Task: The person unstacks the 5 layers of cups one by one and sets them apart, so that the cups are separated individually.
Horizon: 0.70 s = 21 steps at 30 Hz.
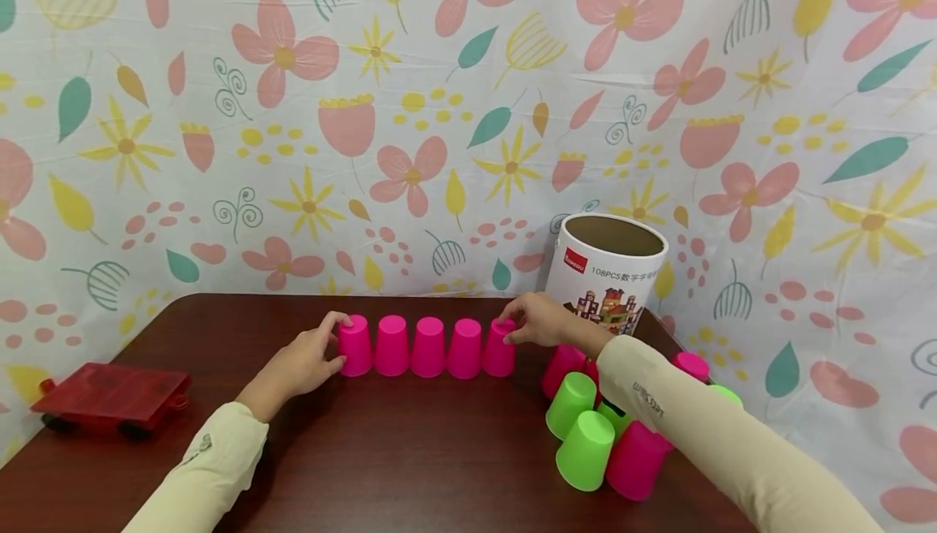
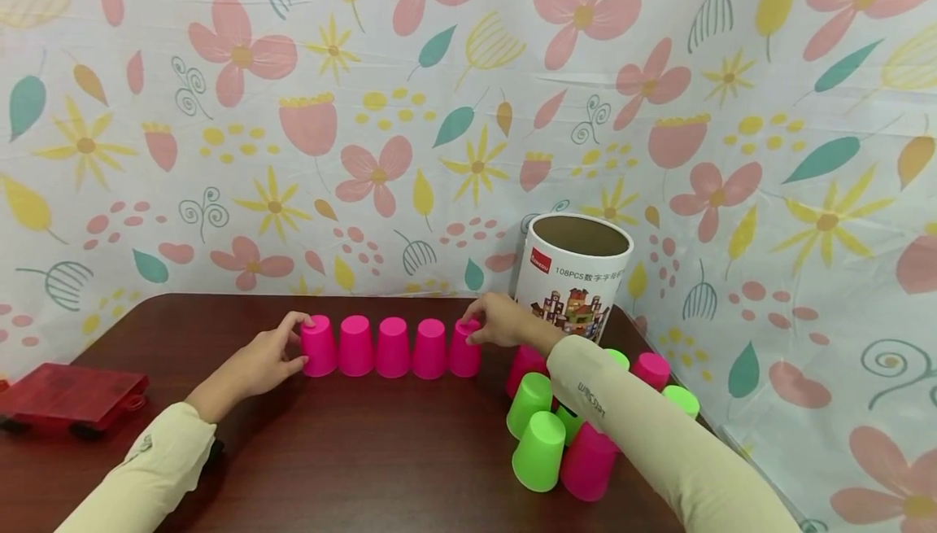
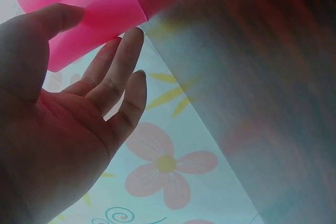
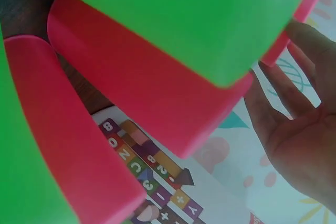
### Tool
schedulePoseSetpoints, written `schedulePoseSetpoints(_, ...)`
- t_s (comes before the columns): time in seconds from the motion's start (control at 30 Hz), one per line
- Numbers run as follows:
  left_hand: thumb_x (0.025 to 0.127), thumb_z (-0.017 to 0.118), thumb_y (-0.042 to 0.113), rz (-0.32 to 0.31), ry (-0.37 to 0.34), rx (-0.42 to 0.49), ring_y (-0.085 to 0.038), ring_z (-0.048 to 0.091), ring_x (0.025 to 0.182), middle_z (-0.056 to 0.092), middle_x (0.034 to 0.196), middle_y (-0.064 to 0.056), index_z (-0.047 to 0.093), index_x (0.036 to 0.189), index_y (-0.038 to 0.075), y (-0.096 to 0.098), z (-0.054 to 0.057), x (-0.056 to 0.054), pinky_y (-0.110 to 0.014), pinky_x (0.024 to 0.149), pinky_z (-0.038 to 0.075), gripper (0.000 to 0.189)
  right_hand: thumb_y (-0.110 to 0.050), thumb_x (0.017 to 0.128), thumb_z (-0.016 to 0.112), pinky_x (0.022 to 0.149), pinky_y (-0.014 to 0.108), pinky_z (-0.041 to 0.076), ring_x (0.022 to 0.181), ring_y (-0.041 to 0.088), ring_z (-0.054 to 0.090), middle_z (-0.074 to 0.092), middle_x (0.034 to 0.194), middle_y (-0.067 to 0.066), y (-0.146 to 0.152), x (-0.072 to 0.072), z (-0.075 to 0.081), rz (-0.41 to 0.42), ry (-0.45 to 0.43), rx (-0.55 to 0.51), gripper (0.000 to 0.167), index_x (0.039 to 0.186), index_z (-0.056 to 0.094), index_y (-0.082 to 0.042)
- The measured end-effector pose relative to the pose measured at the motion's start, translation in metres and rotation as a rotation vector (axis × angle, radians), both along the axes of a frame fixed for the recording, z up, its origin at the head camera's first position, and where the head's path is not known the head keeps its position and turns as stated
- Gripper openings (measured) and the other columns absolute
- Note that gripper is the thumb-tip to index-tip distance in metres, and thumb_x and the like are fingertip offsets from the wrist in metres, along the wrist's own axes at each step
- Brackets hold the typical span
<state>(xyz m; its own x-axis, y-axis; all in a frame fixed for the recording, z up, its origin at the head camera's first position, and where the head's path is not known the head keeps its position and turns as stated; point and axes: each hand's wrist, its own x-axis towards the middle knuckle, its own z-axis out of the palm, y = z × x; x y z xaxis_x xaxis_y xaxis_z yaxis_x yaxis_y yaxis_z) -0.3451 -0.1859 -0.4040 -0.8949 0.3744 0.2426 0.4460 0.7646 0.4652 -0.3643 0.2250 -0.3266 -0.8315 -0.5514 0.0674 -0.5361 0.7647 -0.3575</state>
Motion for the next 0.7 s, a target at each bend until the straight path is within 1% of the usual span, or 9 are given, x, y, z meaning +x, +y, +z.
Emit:
schedulePoseSetpoints(0.13,0.09,0.072,0.009,-0.005,0.0,-0.003,-0.032,0.065,0.09,0.066,0.11,-0.021,0.034,0.129,0.017,0.001,0.0,0.0,-0.041,0.064,0.049,0.056,-0.017,0.082,0.082,0.068,0.028,0.051,0.078,0.013,0.062,0.073,0.089,0.0,0.001,0.003,0.0,-0.01,0.014,-0.012,0.025,0.103,0.076,-0.007)
schedulePoseSetpoints(0.23,0.089,0.072,0.009,-0.008,-0.002,0.0,-0.033,0.066,0.093,0.066,0.11,-0.02,0.034,0.129,0.017,0.002,-0.001,0.001,-0.043,0.066,0.051,0.056,-0.017,0.082,0.082,0.069,0.029,0.051,0.08,0.015,0.061,0.073,0.093,0.002,0.003,0.007,0.002,-0.017,0.0,-0.038,0.026,0.105,0.076,-0.006)
schedulePoseSetpoints(0.33,0.089,0.072,0.009,-0.01,-0.005,0.005,-0.034,0.066,0.094,0.066,0.109,-0.02,0.034,0.129,0.016,0.002,-0.001,0.002,-0.044,0.066,0.051,0.056,-0.017,0.083,0.08,0.071,0.031,0.052,0.086,0.02,0.061,0.071,0.1,0.004,0.006,0.013,0.006,-0.028,-0.005,-0.102,0.027,0.108,0.076,-0.006)
schedulePoseSetpoints(0.37,0.089,0.072,0.009,-0.012,-0.004,0.007,-0.034,0.066,0.094,0.066,0.109,-0.02,0.034,0.129,0.016,0.002,-0.001,0.002,-0.044,0.066,0.051,0.056,-0.017,0.084,0.08,0.072,0.031,0.051,0.087,0.02,0.061,0.071,0.101,0.004,0.007,0.015,0.007,-0.034,0.005,-0.125,0.027,0.108,0.075,-0.006)
schedulePoseSetpoints(0.47,0.089,0.072,0.009,-0.019,0.0,0.011,-0.033,0.066,0.093,0.066,0.109,-0.02,0.034,0.129,0.016,0.002,-0.001,0.002,-0.043,0.066,0.051,0.056,-0.018,0.084,0.08,0.073,0.032,0.052,0.089,0.021,0.063,0.071,0.102,0.004,0.011,0.024,0.011,-0.035,0.068,-0.199,0.026,0.107,0.075,-0.007)
schedulePoseSetpoints(0.53,0.089,0.072,0.009,-0.017,0.002,0.01,-0.033,0.066,0.093,0.066,0.109,-0.021,0.034,0.129,0.016,0.002,-0.001,0.002,-0.043,0.067,0.051,0.056,-0.019,0.084,0.081,0.072,0.033,0.052,0.089,0.019,0.062,0.071,0.102,0.002,0.014,0.031,0.013,-0.037,0.127,-0.242,0.026,0.107,0.075,-0.009)
schedulePoseSetpoints(0.7,0.089,0.072,0.01,0.003,-0.004,0.004,-0.033,0.065,0.094,0.066,0.111,-0.021,0.034,0.129,0.017,0.001,0.0,0.002,-0.043,0.066,0.051,0.056,-0.019,0.082,0.082,0.073,0.033,0.053,0.094,0.016,0.063,0.071,0.107,0.0,0.017,0.054,0.025,-0.03,0.257,-0.346,0.026,0.107,0.077,-0.012)
